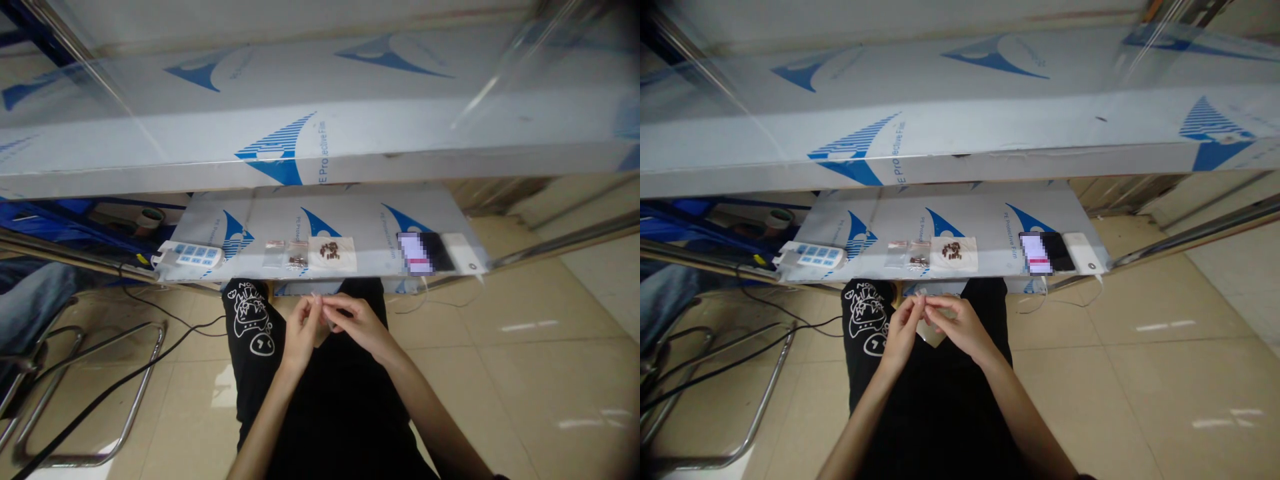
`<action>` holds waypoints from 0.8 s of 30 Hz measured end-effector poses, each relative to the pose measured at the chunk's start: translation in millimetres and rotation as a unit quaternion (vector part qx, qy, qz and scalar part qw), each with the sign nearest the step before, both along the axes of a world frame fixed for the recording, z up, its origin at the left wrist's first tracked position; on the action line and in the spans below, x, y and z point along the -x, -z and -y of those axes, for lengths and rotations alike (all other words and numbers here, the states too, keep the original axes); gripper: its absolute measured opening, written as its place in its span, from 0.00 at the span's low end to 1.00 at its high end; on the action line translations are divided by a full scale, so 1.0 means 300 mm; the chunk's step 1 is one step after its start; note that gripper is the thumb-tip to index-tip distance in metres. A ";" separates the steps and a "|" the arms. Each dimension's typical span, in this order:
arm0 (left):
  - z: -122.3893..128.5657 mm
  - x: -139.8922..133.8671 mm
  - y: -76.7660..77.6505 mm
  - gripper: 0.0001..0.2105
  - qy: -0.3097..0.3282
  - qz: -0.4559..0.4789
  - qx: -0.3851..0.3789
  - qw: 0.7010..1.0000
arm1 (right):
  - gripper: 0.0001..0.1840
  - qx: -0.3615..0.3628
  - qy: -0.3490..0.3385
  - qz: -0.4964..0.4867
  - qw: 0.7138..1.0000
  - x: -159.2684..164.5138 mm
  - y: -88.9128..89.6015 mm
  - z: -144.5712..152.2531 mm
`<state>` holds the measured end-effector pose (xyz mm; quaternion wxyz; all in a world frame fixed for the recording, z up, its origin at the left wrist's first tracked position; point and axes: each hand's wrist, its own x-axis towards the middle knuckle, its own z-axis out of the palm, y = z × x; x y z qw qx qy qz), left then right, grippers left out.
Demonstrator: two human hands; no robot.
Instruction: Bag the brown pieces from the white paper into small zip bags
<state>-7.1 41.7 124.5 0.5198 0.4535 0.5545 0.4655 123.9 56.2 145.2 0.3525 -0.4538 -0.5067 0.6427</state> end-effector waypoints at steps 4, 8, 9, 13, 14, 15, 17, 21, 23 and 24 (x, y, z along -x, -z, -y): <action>0.002 -0.006 0.016 0.13 0.014 0.037 0.007 0.999 | 0.15 -0.059 0.053 0.049 0.996 0.008 0.019 0.010; 0.006 -0.003 0.037 0.12 0.033 0.044 0.025 0.998 | 0.10 -0.112 0.086 0.120 0.983 0.003 0.036 0.021; 0.007 -0.002 0.040 0.12 0.034 0.036 0.028 0.998 | 0.09 -0.122 0.087 0.135 0.979 0.001 0.037 0.023; 0.008 0.004 0.038 0.13 0.026 -0.003 0.035 0.999 | 0.07 -0.179 0.104 0.177 0.962 0.000 0.039 0.026; 0.008 0.004 0.035 0.12 0.021 -0.009 0.035 0.999 | 0.07 -0.193 0.112 0.186 0.957 0.002 0.040 0.027; 0.008 0.004 0.032 0.12 0.016 -0.015 0.033 0.999 | 0.07 -0.204 0.119 0.196 0.952 0.005 0.041 0.028; 0.008 0.003 0.028 0.12 0.011 -0.031 0.028 0.999 | 0.07 -0.219 0.127 0.216 0.943 0.011 0.043 0.029; 0.007 -0.001 0.029 0.10 0.006 -0.056 0.015 0.998 | 0.07 -0.232 0.126 0.252 0.931 0.016 0.041 0.025; 0.004 -0.003 0.031 0.10 0.010 -0.065 0.007 0.998 | 0.07 -0.235 0.126 0.270 0.925 0.013 0.038 0.022; 0.002 -0.003 0.033 0.10 0.014 -0.070 0.005 0.997 | 0.07 -0.234 0.125 0.280 0.923 0.010 0.037 0.021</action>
